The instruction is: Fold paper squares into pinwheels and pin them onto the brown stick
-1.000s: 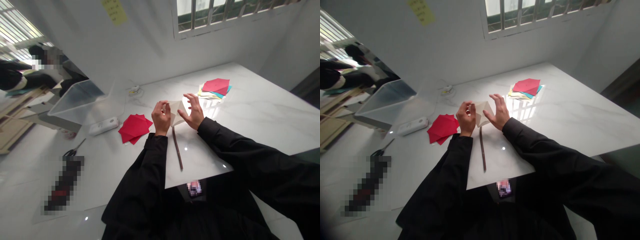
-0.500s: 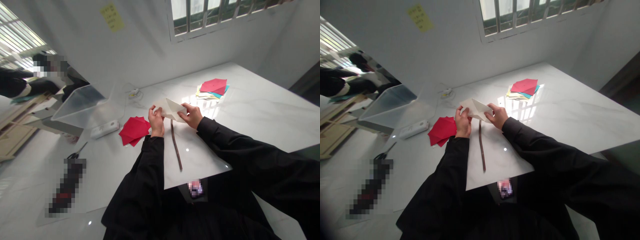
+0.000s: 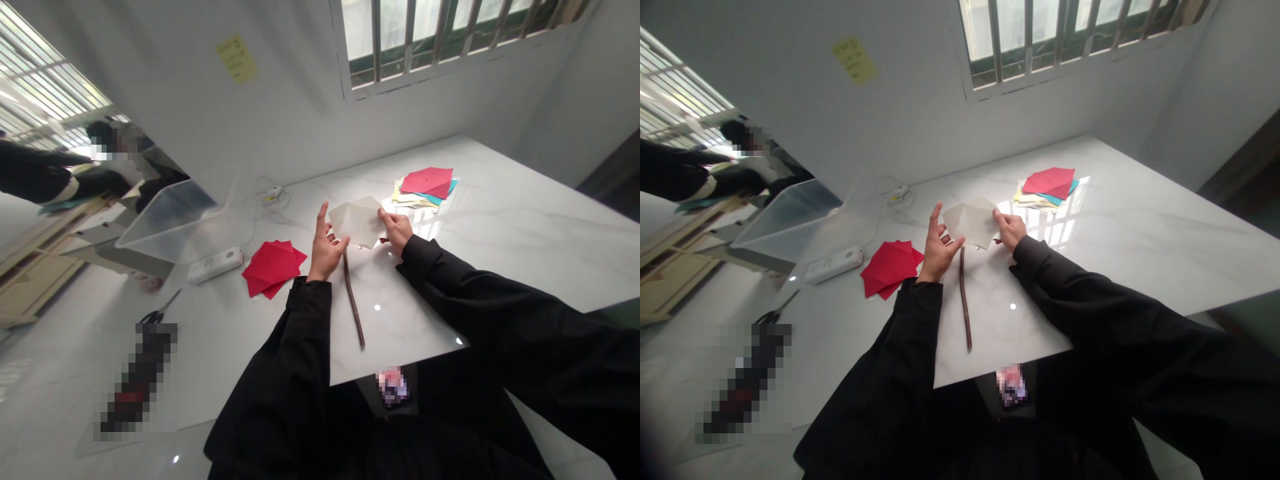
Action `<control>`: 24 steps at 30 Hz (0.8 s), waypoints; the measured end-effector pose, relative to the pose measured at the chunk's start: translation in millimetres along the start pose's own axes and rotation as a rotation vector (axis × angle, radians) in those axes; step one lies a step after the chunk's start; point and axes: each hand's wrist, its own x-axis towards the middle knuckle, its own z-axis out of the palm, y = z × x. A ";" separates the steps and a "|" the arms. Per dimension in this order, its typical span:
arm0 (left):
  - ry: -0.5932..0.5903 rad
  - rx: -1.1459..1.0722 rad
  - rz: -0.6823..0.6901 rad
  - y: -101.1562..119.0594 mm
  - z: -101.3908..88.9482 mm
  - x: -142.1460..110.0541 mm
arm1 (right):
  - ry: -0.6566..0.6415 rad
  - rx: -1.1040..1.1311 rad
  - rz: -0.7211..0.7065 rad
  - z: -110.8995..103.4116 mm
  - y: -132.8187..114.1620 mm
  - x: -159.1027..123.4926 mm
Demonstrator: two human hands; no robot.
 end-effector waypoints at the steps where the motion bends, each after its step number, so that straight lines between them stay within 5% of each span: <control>1: -0.015 0.021 0.015 2.8 -1.1 -1.0 | 0.019 0.045 0.041 -0.1 -1.2 0.9; 7: -0.052 0.043 0.092 4.1 -5.6 -2.0 | 0.071 0.227 0.172 -2.4 -2.5 7.4; 11: -0.042 0.047 0.039 -2.6 -7.0 0.2 | -0.022 0.246 0.162 -0.7 6.0 11.7; 17: 0.055 -0.252 -0.038 -12.4 -10.4 6.0 | -0.029 0.227 -0.130 -3.0 9.9 11.5; 24: 0.142 -0.417 -0.119 -18.6 -13.2 9.6 | -0.057 0.198 -0.270 -11.6 4.9 12.9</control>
